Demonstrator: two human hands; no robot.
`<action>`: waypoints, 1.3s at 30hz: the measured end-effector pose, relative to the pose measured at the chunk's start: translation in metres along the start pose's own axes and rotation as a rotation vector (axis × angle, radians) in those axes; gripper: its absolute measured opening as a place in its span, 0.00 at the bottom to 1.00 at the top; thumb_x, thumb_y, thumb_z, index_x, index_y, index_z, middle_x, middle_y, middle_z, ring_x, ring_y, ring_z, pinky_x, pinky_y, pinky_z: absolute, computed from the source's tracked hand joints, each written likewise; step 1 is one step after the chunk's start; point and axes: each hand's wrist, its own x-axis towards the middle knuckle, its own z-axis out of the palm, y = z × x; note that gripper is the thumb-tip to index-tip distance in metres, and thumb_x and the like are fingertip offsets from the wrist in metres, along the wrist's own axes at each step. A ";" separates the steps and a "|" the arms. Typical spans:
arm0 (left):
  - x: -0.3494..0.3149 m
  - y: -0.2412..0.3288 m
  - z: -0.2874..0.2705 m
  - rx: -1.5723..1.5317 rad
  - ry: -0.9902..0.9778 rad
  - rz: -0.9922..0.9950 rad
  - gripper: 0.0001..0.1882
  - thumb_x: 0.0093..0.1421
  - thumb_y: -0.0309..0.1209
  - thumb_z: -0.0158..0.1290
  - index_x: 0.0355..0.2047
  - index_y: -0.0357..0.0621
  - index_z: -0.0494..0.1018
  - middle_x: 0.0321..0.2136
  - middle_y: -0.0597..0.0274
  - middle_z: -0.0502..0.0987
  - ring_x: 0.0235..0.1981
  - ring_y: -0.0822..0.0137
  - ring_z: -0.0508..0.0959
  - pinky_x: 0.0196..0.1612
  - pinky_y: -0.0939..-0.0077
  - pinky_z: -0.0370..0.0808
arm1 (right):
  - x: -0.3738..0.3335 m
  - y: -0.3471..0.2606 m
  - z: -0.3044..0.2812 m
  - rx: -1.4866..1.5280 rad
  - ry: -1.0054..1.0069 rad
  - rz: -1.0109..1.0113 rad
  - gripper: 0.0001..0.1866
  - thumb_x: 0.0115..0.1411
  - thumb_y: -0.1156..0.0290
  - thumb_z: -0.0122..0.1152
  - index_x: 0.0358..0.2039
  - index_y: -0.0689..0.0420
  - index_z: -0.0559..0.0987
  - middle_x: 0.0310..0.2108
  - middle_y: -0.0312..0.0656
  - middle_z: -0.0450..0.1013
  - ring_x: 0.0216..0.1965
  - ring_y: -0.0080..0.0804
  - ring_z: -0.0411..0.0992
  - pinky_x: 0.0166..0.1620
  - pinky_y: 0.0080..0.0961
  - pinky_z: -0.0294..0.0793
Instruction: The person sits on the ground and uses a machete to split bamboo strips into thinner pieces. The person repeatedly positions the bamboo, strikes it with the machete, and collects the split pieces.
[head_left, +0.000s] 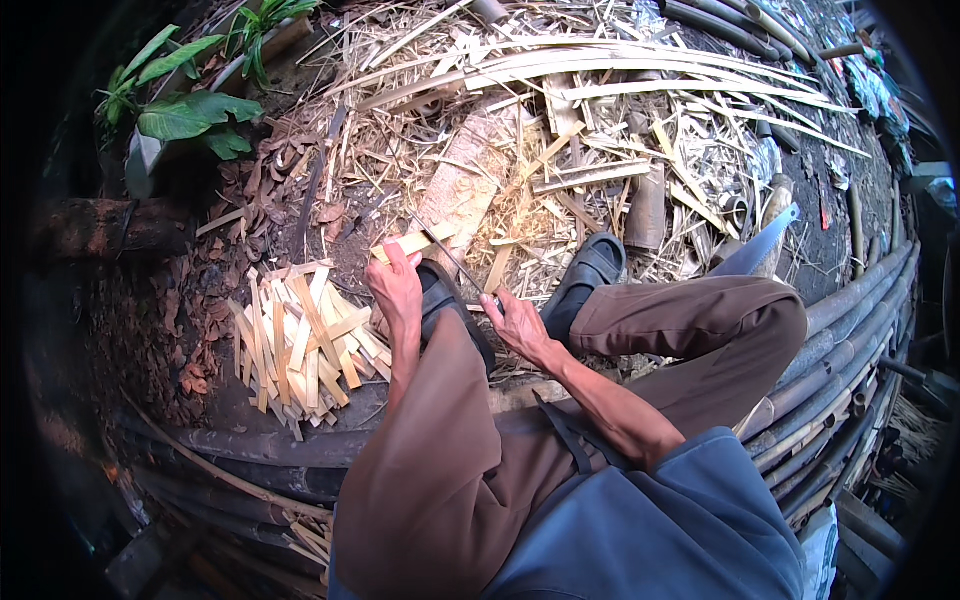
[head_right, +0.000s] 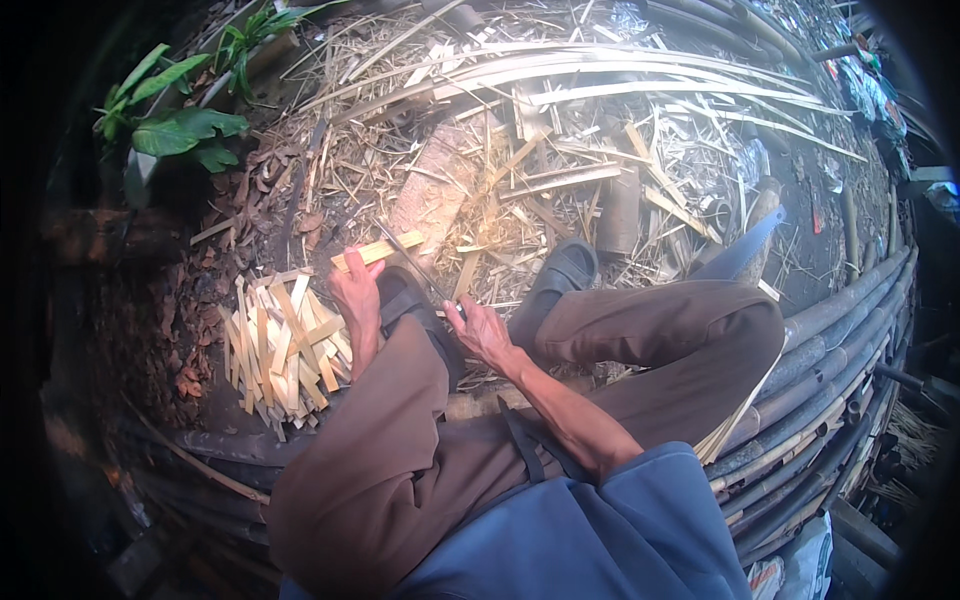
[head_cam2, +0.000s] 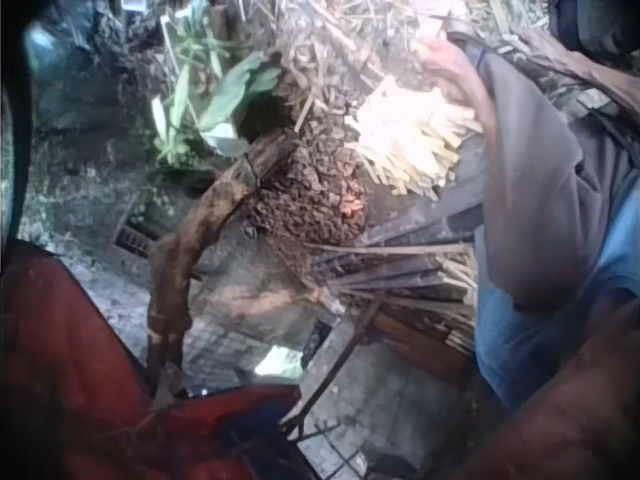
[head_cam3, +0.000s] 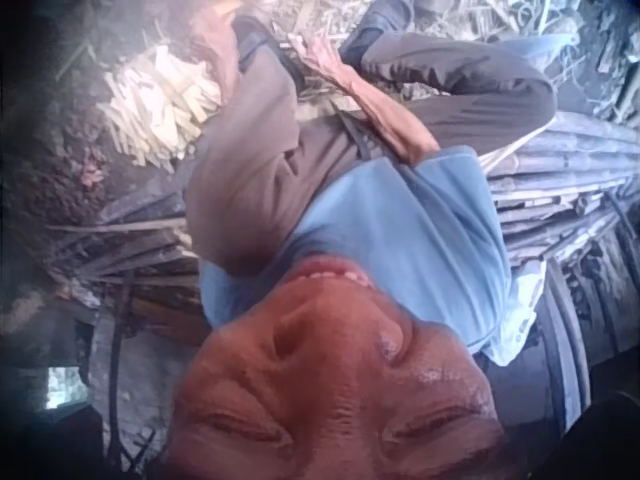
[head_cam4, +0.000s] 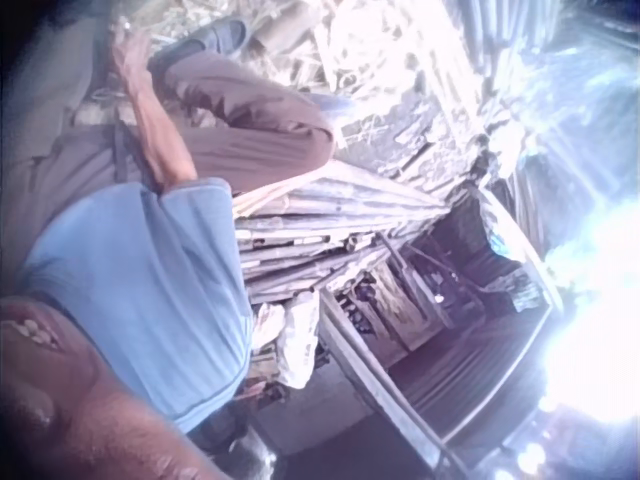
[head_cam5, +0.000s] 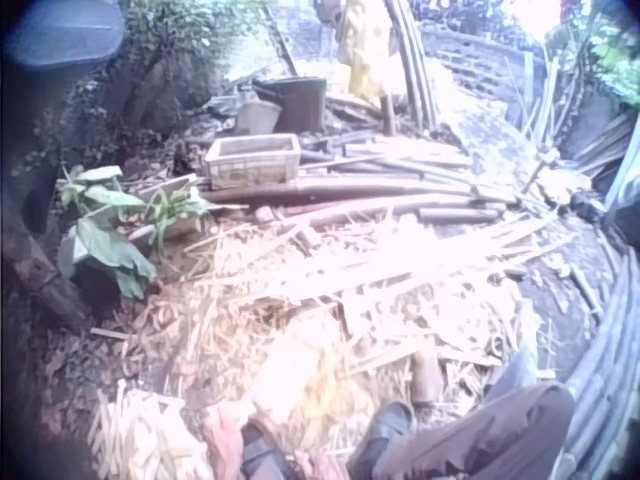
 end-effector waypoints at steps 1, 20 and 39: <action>-0.001 0.001 0.002 0.021 -0.009 0.017 0.27 0.70 0.40 0.40 0.44 0.20 0.74 0.35 0.38 0.80 0.34 0.52 0.85 0.36 0.73 0.81 | 0.001 0.003 -0.004 0.013 -0.001 0.045 0.23 0.68 0.52 0.48 0.37 0.64 0.72 0.25 0.69 0.72 0.34 0.70 0.73 0.37 0.58 0.71; -0.015 0.043 -0.042 -0.472 0.168 -0.123 0.25 0.71 0.38 0.41 0.48 0.18 0.67 0.44 0.37 0.75 0.43 0.48 0.81 0.50 0.59 0.81 | 0.010 0.021 -0.012 -0.119 0.115 -0.006 0.22 0.69 0.55 0.49 0.49 0.63 0.72 0.33 0.63 0.71 0.39 0.62 0.71 0.43 0.49 0.69; -0.039 -0.021 -0.224 0.480 0.426 0.002 0.28 0.68 0.42 0.47 0.63 0.40 0.62 0.61 0.41 0.66 0.64 0.49 0.64 0.63 0.57 0.62 | 0.119 0.063 -0.135 0.743 0.902 0.340 0.23 0.67 0.49 0.53 0.26 0.56 0.69 0.15 0.31 0.61 0.13 0.21 0.61 0.17 0.21 0.68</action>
